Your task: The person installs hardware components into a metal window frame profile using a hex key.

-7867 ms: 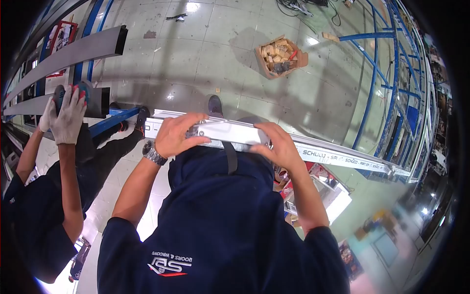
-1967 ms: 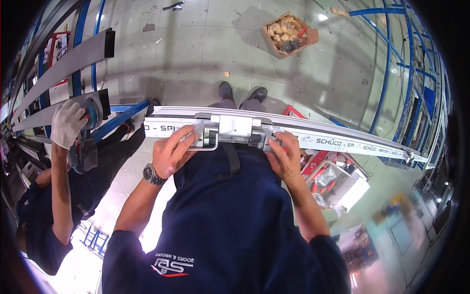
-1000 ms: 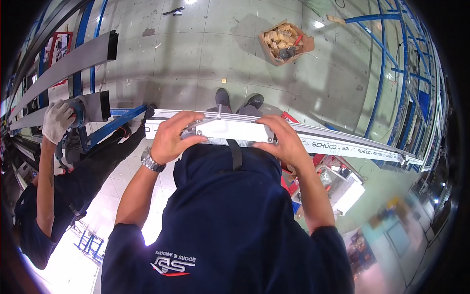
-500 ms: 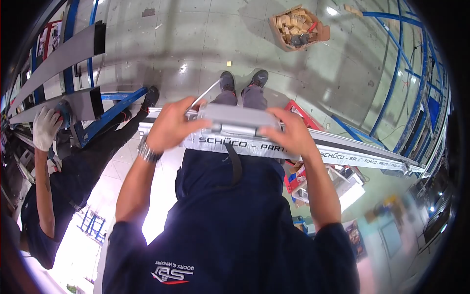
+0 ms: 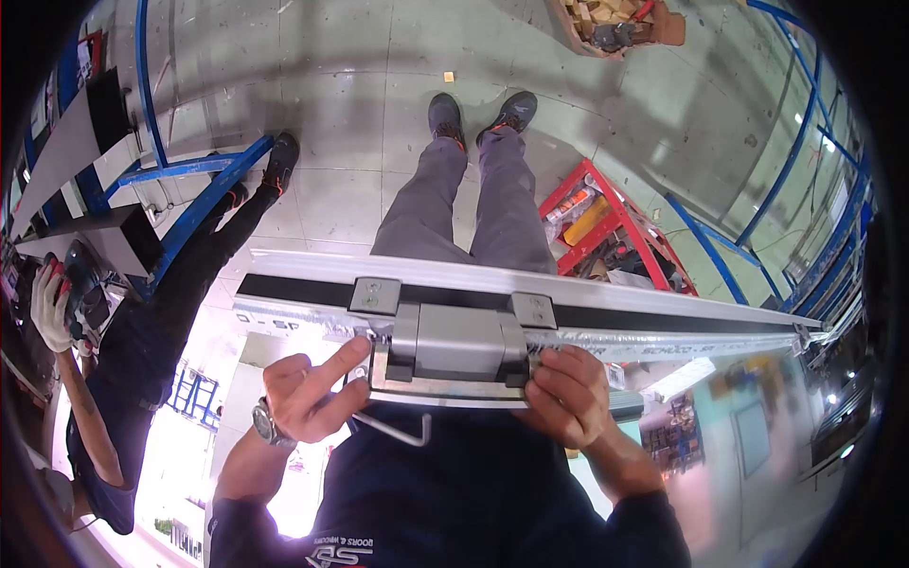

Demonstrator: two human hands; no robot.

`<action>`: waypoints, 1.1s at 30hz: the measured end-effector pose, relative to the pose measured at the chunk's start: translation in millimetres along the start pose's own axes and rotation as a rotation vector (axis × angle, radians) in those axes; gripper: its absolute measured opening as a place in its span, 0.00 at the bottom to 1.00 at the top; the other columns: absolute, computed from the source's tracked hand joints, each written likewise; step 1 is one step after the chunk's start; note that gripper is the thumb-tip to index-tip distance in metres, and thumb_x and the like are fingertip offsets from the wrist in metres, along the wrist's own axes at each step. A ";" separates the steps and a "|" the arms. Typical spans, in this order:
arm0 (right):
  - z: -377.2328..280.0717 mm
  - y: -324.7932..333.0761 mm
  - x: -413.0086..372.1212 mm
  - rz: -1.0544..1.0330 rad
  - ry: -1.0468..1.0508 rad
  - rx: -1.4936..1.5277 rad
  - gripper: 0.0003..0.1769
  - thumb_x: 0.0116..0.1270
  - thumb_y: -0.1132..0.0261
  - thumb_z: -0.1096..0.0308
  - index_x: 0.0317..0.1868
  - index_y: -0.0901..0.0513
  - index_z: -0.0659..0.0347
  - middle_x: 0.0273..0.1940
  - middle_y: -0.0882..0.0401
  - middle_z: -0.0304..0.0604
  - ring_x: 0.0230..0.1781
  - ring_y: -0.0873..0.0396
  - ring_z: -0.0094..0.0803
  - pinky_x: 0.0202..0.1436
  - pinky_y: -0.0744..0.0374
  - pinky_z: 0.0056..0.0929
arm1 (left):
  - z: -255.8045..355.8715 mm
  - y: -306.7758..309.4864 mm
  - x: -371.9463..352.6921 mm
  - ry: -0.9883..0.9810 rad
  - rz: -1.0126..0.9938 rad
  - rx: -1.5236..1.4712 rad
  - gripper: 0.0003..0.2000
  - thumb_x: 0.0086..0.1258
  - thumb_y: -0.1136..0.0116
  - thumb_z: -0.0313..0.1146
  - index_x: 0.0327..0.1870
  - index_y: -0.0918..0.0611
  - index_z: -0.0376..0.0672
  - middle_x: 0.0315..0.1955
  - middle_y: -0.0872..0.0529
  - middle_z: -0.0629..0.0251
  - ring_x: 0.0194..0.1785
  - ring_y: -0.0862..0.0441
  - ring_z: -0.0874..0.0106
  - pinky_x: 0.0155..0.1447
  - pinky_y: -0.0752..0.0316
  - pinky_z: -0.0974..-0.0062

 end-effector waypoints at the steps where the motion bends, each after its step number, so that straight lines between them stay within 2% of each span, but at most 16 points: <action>1: 5.7 -0.3 4.5 -0.014 -0.076 0.029 0.20 0.56 0.21 0.67 0.48 0.16 0.59 0.49 0.17 0.44 0.54 0.15 0.45 0.62 0.18 0.48 | -1.3 0.1 1.6 0.002 0.007 0.015 0.08 0.65 0.27 0.35 0.37 0.15 0.44 0.49 0.09 0.48 0.14 0.37 0.85 0.18 0.45 0.86; 2: 11.7 -2.0 8.4 -0.029 -0.152 0.058 0.22 0.54 0.19 0.65 0.48 0.16 0.60 0.49 0.17 0.44 0.54 0.15 0.45 0.62 0.18 0.49 | -4.2 -1.5 4.1 0.037 -0.079 0.044 0.17 0.68 0.28 0.47 0.43 0.16 0.42 0.49 0.09 0.51 0.16 0.29 0.84 0.19 0.39 0.86; 4: 24.7 -2.9 22.5 -0.113 -0.206 0.073 0.30 0.48 0.14 0.59 0.49 0.17 0.62 0.49 0.18 0.45 0.54 0.15 0.44 0.64 0.19 0.53 | -15.9 -8.1 14.0 0.156 -0.121 -0.087 0.21 0.67 0.28 0.49 0.48 0.16 0.40 0.48 0.09 0.51 0.18 0.24 0.82 0.20 0.35 0.85; 6: 40.4 -5.5 30.8 -0.210 -0.293 0.152 0.32 0.49 0.14 0.58 0.50 0.19 0.62 0.48 0.18 0.46 0.51 0.14 0.46 0.64 0.20 0.57 | -26.5 -14.9 21.5 0.291 -0.200 -0.205 0.29 0.63 0.27 0.53 0.55 0.18 0.36 0.46 0.09 0.52 0.24 0.15 0.76 0.23 0.27 0.82; 10: 57.1 -10.7 40.5 -0.279 -0.374 0.190 0.31 0.51 0.16 0.56 0.51 0.18 0.62 0.49 0.17 0.46 0.51 0.14 0.42 0.64 0.19 0.53 | -49.0 -25.4 39.0 0.475 -0.282 -0.372 0.28 0.62 0.25 0.52 0.53 0.16 0.40 0.49 0.08 0.56 0.31 0.14 0.76 0.29 0.25 0.82; 13: 44.1 -3.0 32.0 -0.335 -0.307 0.202 0.26 0.55 0.17 0.57 0.50 0.16 0.60 0.48 0.15 0.45 0.52 0.13 0.40 0.63 0.17 0.47 | -24.6 -8.3 22.2 0.354 -0.472 -0.114 0.24 0.59 0.23 0.52 0.50 0.15 0.49 0.51 0.08 0.65 0.34 0.17 0.83 0.40 0.29 0.83; 14: 33.9 1.1 26.8 -0.340 -0.266 0.195 0.25 0.56 0.18 0.57 0.49 0.15 0.59 0.48 0.15 0.45 0.52 0.13 0.40 0.63 0.16 0.46 | -15.2 -3.3 17.4 0.322 -0.488 -0.066 0.20 0.58 0.22 0.52 0.45 0.15 0.56 0.51 0.08 0.71 0.33 0.23 0.87 0.46 0.34 0.82; 15: 26.5 3.4 23.1 -0.347 -0.224 0.189 0.24 0.57 0.18 0.58 0.49 0.15 0.58 0.48 0.15 0.44 0.53 0.13 0.39 0.63 0.16 0.45 | -8.2 -0.2 18.9 0.330 -0.388 -0.042 0.17 0.58 0.22 0.52 0.40 0.15 0.56 0.51 0.08 0.69 0.27 0.27 0.85 0.47 0.34 0.80; 17: 21.7 4.7 17.3 -0.359 -0.240 0.196 0.22 0.57 0.18 0.59 0.49 0.14 0.57 0.48 0.15 0.43 0.53 0.13 0.39 0.63 0.16 0.43 | -2.1 3.8 8.1 0.315 -0.369 -0.081 0.14 0.60 0.23 0.50 0.38 0.14 0.56 0.51 0.08 0.68 0.25 0.26 0.84 0.49 0.34 0.80; 20: 27.2 2.7 21.3 -0.332 -0.306 0.238 0.22 0.56 0.18 0.61 0.48 0.14 0.59 0.48 0.15 0.44 0.52 0.13 0.40 0.60 0.14 0.42 | -7.9 -0.8 14.2 0.302 -0.318 -0.100 0.14 0.62 0.24 0.49 0.40 0.15 0.54 0.50 0.08 0.67 0.23 0.23 0.83 0.44 0.31 0.82; 23: 46.2 -3.0 35.2 -0.321 -0.395 0.281 0.24 0.53 0.17 0.61 0.46 0.15 0.63 0.47 0.15 0.47 0.50 0.13 0.42 0.57 0.12 0.41 | -32.2 -14.2 31.3 0.434 -0.453 -0.300 0.17 0.64 0.26 0.49 0.44 0.15 0.48 0.48 0.08 0.63 0.24 0.18 0.79 0.33 0.27 0.83; 24: 52.5 -4.9 39.3 -0.325 -0.424 0.296 0.24 0.53 0.16 0.61 0.45 0.15 0.65 0.46 0.16 0.48 0.49 0.13 0.43 0.55 0.12 0.41 | -40.2 -20.5 34.9 0.467 -0.324 -0.385 0.21 0.63 0.26 0.50 0.45 0.16 0.43 0.46 0.08 0.58 0.24 0.15 0.76 0.23 0.25 0.82; 25: 53.4 -5.5 40.3 -0.308 -0.420 0.297 0.25 0.53 0.16 0.61 0.45 0.15 0.66 0.46 0.16 0.49 0.48 0.12 0.43 0.54 0.11 0.41 | -43.6 -23.6 43.9 0.449 -0.341 -0.351 0.24 0.62 0.25 0.52 0.45 0.16 0.39 0.46 0.09 0.55 0.27 0.12 0.72 0.24 0.20 0.80; 29: 41.7 -2.1 32.3 -0.260 -0.310 0.255 0.24 0.53 0.17 0.61 0.45 0.15 0.67 0.45 0.15 0.51 0.46 0.12 0.43 0.51 0.10 0.39 | -26.4 -10.1 32.7 0.337 -0.429 -0.163 0.20 0.58 0.25 0.57 0.38 0.14 0.50 0.49 0.08 0.63 0.23 0.16 0.81 0.28 0.28 0.87; 30: 34.2 -0.2 29.0 -0.266 -0.267 0.247 0.24 0.53 0.17 0.61 0.44 0.15 0.67 0.44 0.15 0.51 0.45 0.12 0.44 0.51 0.10 0.40 | -18.0 -5.7 23.8 0.328 -0.406 -0.117 0.18 0.56 0.24 0.58 0.32 0.14 0.55 0.51 0.08 0.68 0.24 0.18 0.86 0.33 0.32 0.88; 33: 29.7 1.8 25.4 -0.258 -0.257 0.253 0.25 0.52 0.16 0.61 0.45 0.14 0.66 0.44 0.15 0.51 0.44 0.11 0.43 0.51 0.10 0.41 | -11.9 -5.2 16.3 0.352 -0.356 -0.077 0.18 0.55 0.24 0.58 0.29 0.15 0.55 0.51 0.08 0.69 0.29 0.16 0.86 0.35 0.32 0.86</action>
Point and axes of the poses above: each hand's wrist, its own x-axis towards the middle knuckle, its own y-axis out of the back of the hand, z = x × y, the point moved 7 cm from there along x, towards the middle knuckle
